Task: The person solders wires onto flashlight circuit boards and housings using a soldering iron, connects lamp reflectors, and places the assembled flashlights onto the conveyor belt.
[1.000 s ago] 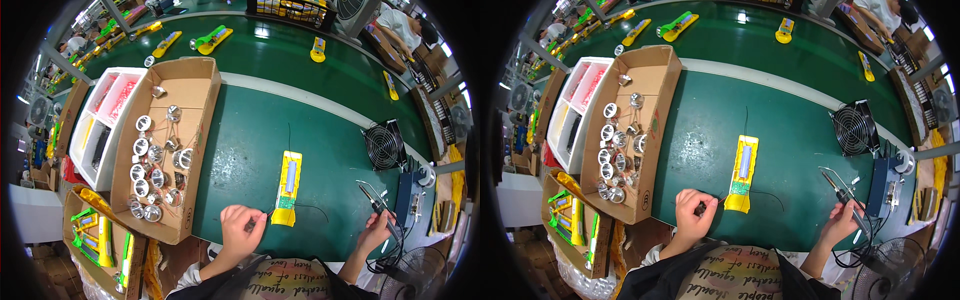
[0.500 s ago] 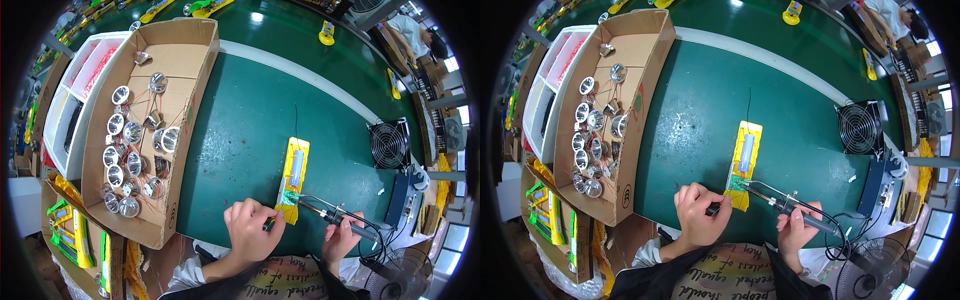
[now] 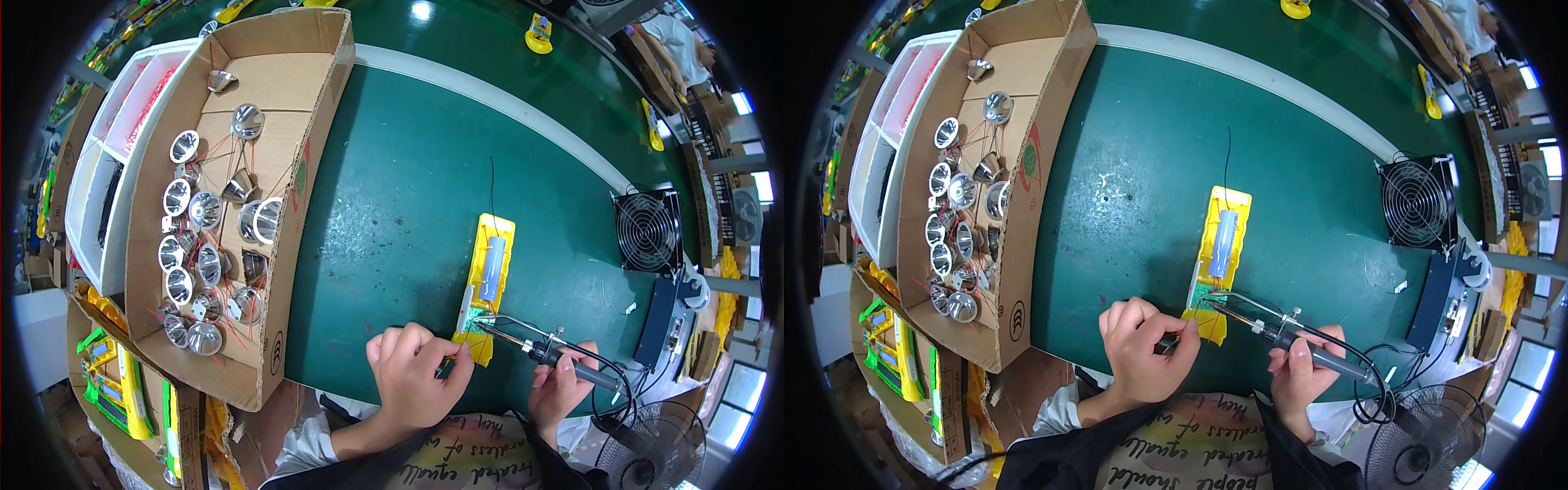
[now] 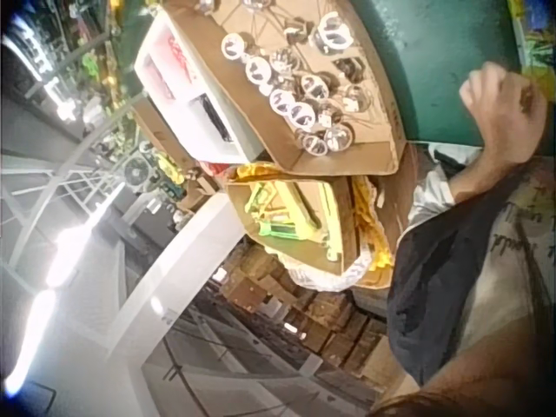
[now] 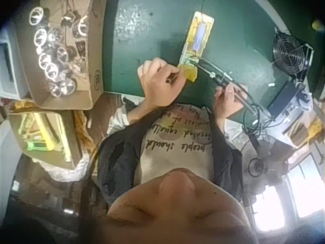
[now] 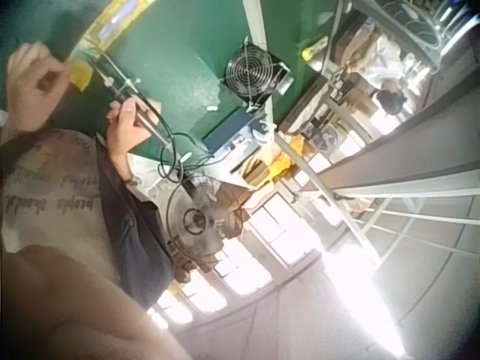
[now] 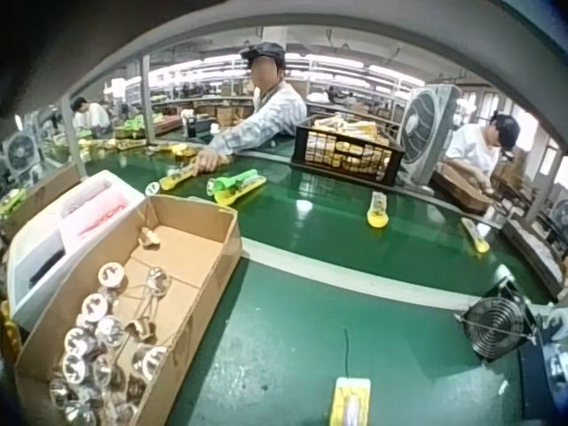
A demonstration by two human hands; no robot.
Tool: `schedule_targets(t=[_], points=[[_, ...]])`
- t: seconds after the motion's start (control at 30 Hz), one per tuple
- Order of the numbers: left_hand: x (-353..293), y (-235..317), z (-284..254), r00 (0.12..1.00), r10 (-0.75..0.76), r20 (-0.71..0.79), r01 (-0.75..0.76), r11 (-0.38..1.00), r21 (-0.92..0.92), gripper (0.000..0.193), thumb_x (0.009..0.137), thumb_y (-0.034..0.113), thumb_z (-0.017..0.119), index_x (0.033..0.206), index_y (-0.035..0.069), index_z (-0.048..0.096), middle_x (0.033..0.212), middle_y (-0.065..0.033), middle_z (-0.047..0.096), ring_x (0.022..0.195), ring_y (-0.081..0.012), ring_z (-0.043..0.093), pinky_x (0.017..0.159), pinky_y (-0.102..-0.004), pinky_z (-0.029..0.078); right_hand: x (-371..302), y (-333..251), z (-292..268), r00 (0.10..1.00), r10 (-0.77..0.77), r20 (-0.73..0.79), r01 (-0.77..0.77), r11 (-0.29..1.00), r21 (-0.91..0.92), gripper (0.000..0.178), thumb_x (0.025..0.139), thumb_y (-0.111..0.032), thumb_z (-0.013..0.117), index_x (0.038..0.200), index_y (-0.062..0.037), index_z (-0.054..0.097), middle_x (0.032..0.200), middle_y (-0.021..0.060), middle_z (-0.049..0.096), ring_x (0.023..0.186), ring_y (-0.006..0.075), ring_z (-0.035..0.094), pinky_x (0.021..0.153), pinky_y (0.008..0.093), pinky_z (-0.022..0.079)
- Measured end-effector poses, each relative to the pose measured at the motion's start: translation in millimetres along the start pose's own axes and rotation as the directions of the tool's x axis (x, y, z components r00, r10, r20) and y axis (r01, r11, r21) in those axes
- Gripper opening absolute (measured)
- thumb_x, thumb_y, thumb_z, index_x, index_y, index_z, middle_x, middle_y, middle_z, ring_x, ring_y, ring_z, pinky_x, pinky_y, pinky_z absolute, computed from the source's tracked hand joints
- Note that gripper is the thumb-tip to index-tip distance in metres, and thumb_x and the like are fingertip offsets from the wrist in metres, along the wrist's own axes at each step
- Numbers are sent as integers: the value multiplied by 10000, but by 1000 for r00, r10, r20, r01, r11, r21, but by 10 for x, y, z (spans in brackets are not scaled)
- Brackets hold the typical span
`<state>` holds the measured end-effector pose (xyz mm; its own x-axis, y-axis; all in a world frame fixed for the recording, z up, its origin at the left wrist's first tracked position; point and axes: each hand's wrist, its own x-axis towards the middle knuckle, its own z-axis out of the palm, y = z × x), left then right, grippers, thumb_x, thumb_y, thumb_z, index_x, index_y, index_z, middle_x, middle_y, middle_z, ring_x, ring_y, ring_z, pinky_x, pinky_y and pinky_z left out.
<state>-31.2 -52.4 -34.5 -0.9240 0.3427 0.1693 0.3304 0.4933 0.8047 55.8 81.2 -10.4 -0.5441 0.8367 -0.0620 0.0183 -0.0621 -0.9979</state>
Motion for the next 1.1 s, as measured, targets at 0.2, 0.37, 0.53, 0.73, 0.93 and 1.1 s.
schedule_targets(t=[0.2,0.37,0.53,0.73,0.93,1.1], points=[[3,0,0,1000,-2,12,2,1000,6,142,590,91,675,600,123,537,606,26,395,597,-146,387,618,-300,257,3,1,14,1000,-8,-22,9,1000,12,253,770,-186,584,797,-33,384,551,65,477,372,77,427,347,162,344],[4,0,0,1000,-4,8,4,1000,15,147,588,93,677,595,124,534,605,25,395,598,-148,389,617,-302,258,1,-22,27,999,34,-8,-34,999,15,253,770,-188,579,800,-33,382,554,62,466,372,81,423,346,166,337],[2,-6,10,1000,-8,8,8,1000,9,147,587,94,678,592,123,535,604,23,394,595,-151,390,614,-305,260,-20,-20,15,999,-2,-43,2,1000,1,276,757,-196,594,805,-25,383,571,68,465,376,88,436,350,177,365],[10,11,-2,1000,-10,10,10,1000,10,142,588,93,680,594,121,541,608,19,389,594,-156,391,614,-307,263,-66,-43,-33,992,-121,22,123,985,-122,310,752,-224,603,821,-8,391,587,77,463,381,99,456,334,183,364],[-2,6,12,1000,-14,10,14,1000,10,141,591,92,680,596,121,542,614,16,389,595,-159,391,617,-307,264,-67,-33,-23,988,-140,60,147,981,-129,310,760,-235,591,826,-6,393,563,81,468,373,90,450,331,178,359],[-16,-6,16,1000,-22,13,22,1000,13,141,592,89,680,597,119,542,618,16,392,597,-159,392,619,-306,265,-88,-8,-33,988,-141,59,148,979,-138,309,762,-241,589,829,-10,395,562,82,470,371,86,446,331,173,351]])
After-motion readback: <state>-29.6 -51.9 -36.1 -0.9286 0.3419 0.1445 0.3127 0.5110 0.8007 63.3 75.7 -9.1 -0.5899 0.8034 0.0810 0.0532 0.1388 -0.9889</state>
